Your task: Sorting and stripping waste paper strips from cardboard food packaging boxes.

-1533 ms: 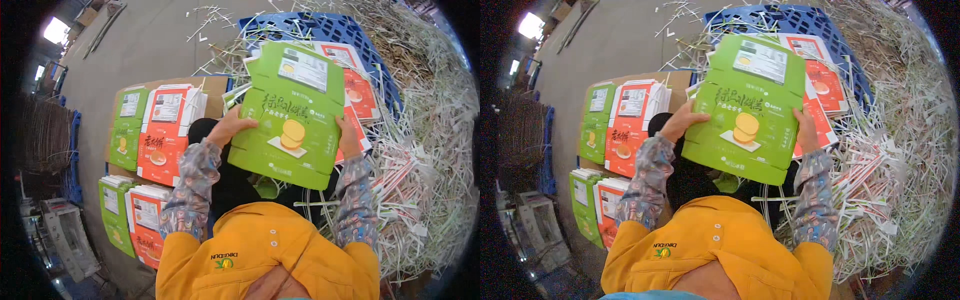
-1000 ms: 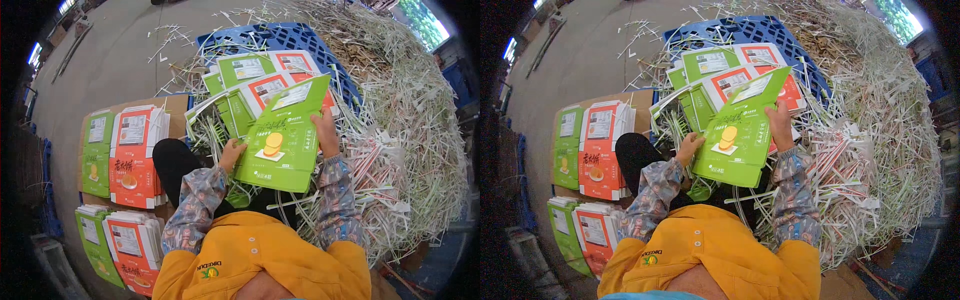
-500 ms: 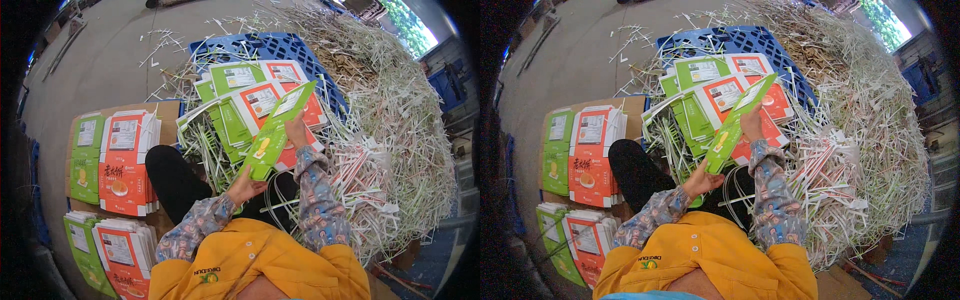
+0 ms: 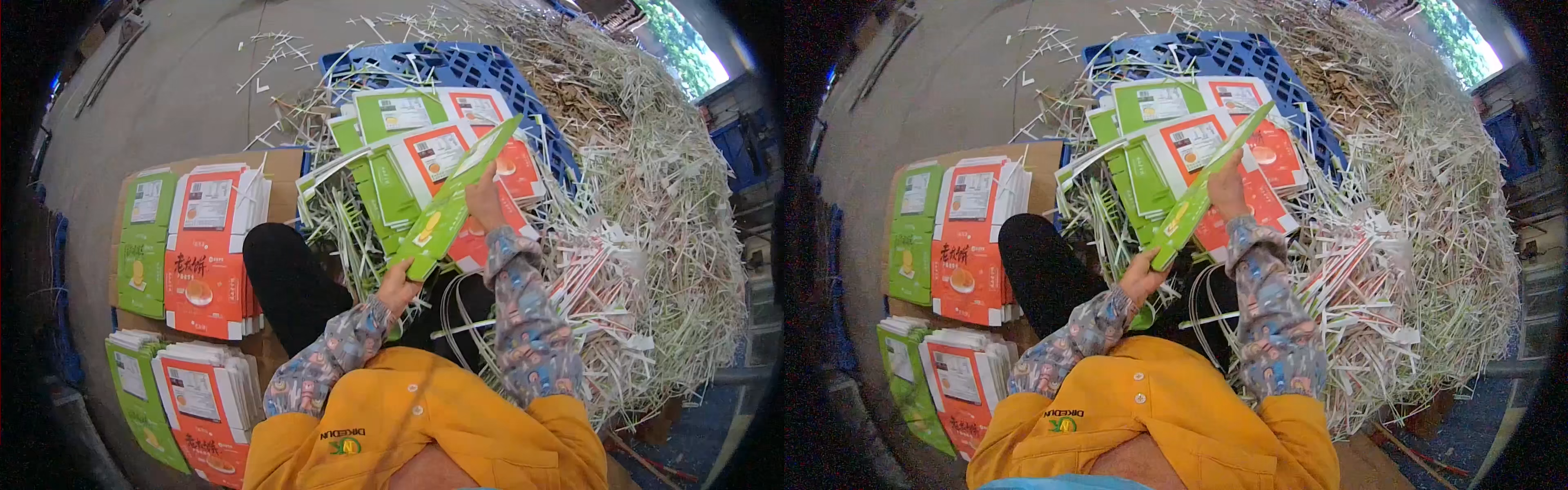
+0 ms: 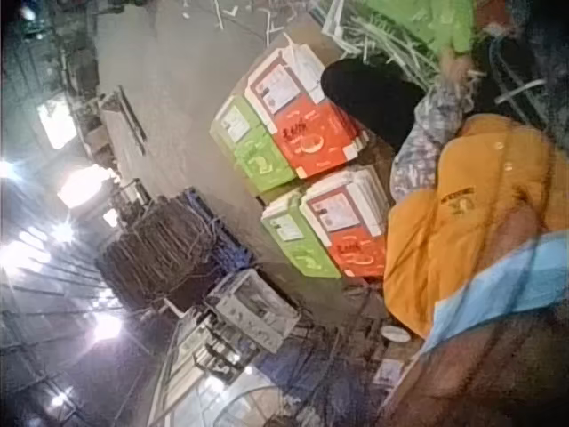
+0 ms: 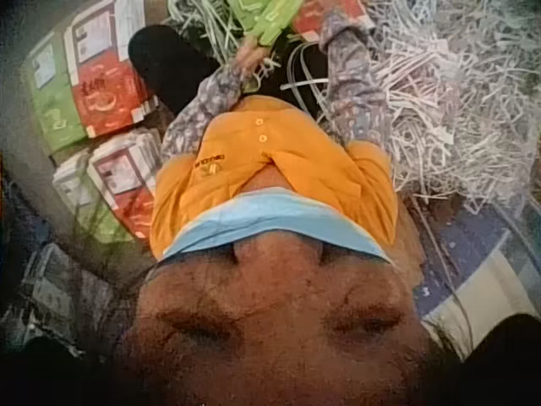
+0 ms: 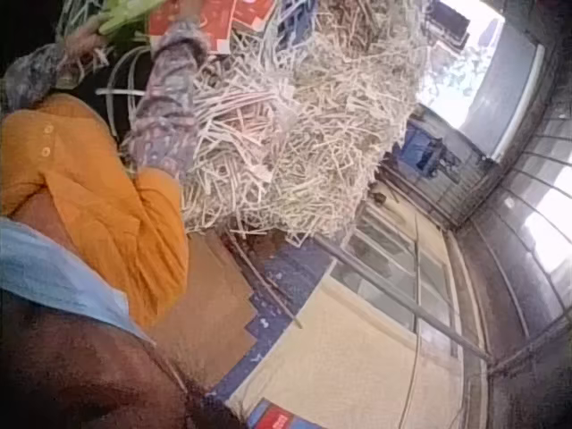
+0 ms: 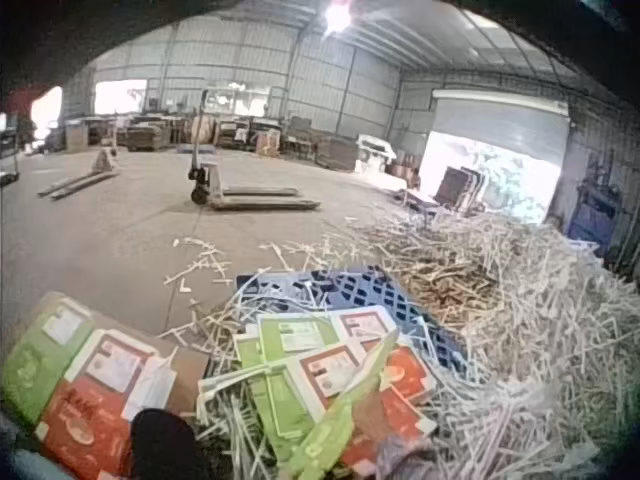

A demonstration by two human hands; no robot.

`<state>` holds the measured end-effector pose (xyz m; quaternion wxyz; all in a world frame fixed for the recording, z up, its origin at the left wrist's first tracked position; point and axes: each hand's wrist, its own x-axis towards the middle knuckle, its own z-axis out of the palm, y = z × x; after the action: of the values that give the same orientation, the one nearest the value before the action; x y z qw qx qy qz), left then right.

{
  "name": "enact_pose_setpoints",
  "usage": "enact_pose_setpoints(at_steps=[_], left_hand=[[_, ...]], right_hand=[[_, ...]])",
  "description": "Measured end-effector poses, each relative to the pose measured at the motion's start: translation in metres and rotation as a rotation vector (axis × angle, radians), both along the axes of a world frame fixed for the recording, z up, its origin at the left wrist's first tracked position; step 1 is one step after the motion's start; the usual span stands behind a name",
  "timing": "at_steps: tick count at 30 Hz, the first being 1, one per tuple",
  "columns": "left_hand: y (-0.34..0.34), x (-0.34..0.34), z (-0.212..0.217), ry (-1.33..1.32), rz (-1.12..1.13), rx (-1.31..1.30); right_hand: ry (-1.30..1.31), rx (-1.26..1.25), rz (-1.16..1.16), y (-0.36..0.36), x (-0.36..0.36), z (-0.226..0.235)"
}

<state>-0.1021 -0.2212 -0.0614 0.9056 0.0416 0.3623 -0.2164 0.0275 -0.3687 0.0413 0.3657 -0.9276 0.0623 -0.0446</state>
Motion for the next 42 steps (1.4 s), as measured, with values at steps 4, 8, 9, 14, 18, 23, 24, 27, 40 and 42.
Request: enact_pose_setpoints(at_steps=[4,8,9,14,18,23,24,27,40,42], left_hand=[[0.005,0.003,0.005,-0.094,0.063,0.053],[0.049,0.009,0.081,-0.357,0.196,0.315],[0.058,0.010,0.097,-0.335,0.226,0.330],[0.095,0.003,0.156,-0.351,0.280,0.306],[0.131,-0.038,0.188,-0.532,0.410,0.447],[0.161,-0.090,0.219,-0.674,0.588,0.562],[0.167,-0.099,0.225,-0.683,0.637,0.589],[0.190,-0.119,0.269,-0.725,0.777,0.707],[0.425,-0.114,0.306,-0.911,1.179,1.094],[0.445,-0.121,0.286,-0.841,1.243,1.129]], right_hand=[[-0.058,0.301,0.032,-0.010,0.004,0.003],[-0.116,0.875,-0.021,0.021,-0.010,0.035],[-0.084,0.884,0.004,0.031,-0.019,0.049],[-0.199,1.043,0.149,0.067,-0.027,0.060],[-0.111,1.211,0.236,0.114,-0.059,0.111],[-0.156,1.366,0.439,0.165,-0.094,0.153],[-0.162,1.379,0.457,0.172,-0.098,0.163],[-0.098,1.351,0.726,0.189,-0.102,0.197],[0.193,0.608,0.733,0.172,-0.046,0.102],[0.241,0.566,0.660,0.144,-0.035,0.080]])
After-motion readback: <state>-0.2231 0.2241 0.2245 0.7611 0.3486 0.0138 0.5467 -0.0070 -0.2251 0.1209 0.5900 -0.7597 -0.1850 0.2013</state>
